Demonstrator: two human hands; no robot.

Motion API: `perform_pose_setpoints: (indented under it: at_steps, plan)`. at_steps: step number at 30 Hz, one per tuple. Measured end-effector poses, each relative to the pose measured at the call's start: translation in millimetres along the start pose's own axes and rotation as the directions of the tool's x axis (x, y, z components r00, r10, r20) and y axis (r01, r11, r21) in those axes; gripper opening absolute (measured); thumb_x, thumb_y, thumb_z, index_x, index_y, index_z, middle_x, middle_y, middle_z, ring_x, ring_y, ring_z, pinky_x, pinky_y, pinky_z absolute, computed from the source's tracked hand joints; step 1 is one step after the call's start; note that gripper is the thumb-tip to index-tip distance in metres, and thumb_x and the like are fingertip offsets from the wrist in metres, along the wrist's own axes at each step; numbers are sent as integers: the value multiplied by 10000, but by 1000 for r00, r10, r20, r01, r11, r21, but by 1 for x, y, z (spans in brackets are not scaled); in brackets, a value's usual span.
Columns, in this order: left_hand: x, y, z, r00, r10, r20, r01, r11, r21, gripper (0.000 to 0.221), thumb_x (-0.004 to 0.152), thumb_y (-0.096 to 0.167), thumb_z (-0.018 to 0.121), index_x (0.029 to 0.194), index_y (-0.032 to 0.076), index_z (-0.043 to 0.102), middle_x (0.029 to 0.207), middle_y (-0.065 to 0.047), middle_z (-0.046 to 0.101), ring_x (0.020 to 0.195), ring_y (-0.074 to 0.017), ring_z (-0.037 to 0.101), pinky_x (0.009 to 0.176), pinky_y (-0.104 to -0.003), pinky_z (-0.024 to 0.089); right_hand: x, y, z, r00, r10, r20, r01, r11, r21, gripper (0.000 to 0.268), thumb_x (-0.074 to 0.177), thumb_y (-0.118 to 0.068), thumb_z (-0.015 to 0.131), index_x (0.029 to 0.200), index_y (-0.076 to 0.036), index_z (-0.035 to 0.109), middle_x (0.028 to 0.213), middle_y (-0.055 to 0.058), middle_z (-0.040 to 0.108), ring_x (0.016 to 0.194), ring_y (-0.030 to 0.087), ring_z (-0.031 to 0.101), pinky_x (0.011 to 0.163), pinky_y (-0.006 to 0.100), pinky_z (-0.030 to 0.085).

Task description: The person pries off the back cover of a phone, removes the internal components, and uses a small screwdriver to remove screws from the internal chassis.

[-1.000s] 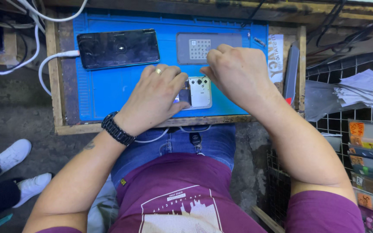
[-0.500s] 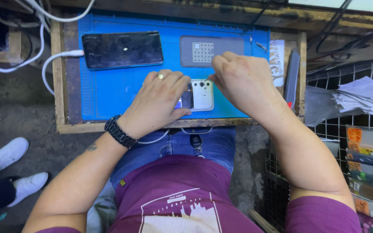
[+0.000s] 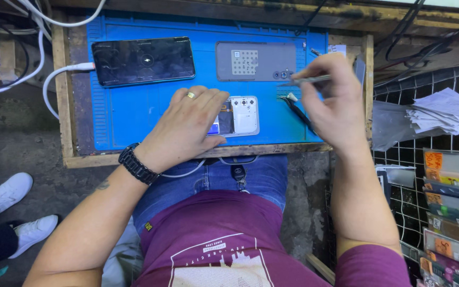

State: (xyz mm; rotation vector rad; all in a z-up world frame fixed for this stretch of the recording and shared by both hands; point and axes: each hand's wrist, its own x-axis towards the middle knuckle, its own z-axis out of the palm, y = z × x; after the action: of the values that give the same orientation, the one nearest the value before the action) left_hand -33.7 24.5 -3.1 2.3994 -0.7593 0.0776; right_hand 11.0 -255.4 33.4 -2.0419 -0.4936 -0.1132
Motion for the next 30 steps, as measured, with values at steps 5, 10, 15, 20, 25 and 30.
perform_pose_setpoints:
  at_steps: [5, 10, 15, 20, 25, 30]
  plan:
    - [3, -4, -3, 997, -23, 76, 28, 998, -60, 716, 690, 247, 866, 1295, 30, 549, 1212, -132, 632, 1232, -329, 544, 1004, -474, 390, -22, 39, -20, 961, 254, -113, -244, 965, 100, 298, 916, 66, 457, 1097, -27, 675, 996, 73, 579, 868, 129, 623, 804, 282, 590]
    - [3, -5, -4, 996, -6, 93, 11, 999, -45, 719, 687, 251, 860, 1296, 30, 550, 1244, -126, 616, 1238, -335, 531, 1021, -478, 380, -54, 42, -11, 991, 133, -1, -115, 853, -508, 236, 881, -48, 696, 1113, -16, 722, 1019, 167, 642, 929, 319, 649, 830, 411, 528]
    - [3, -4, -3, 996, -3, 90, 5, 1000, -18, 735, 699, 268, 856, 1321, 23, 550, 1285, -133, 594, 1261, -344, 512, 1030, -480, 374, -53, 40, 5, 992, 125, -26, -119, 828, -547, 171, 906, -79, 751, 1066, -28, 718, 1066, 159, 661, 1004, 362, 664, 868, 446, 531]
    - [3, -4, -1, 995, -3, 102, 5, 1000, -24, 718, 707, 278, 851, 1320, 31, 570, 1303, -128, 582, 1265, -336, 504, 1040, -477, 369, -56, 32, 15, 999, 0, -50, -21, 910, -413, 135, 953, -7, 706, 1070, 9, 641, 1157, 176, 644, 1067, 356, 668, 915, 417, 534]
    - [4, -4, -2, 994, -4, 110, 5, 1000, -13, 706, 713, 284, 848, 1316, 29, 583, 1302, -125, 578, 1268, -329, 502, 1050, -473, 366, -47, 27, 36, 999, -47, -19, 38, 938, -343, 224, 949, 23, 694, 1170, -13, 685, 1090, 154, 662, 999, 318, 684, 876, 390, 544]
    - [2, -3, -2, 996, -1, 95, 3, 1000, -20, 722, 700, 290, 851, 1318, 27, 586, 1303, -122, 580, 1264, -325, 504, 1045, -470, 366, -41, 25, 49, 997, -70, 8, 68, 920, -386, 244, 917, 27, 708, 1145, -52, 739, 1032, 119, 681, 964, 286, 683, 827, 378, 544]
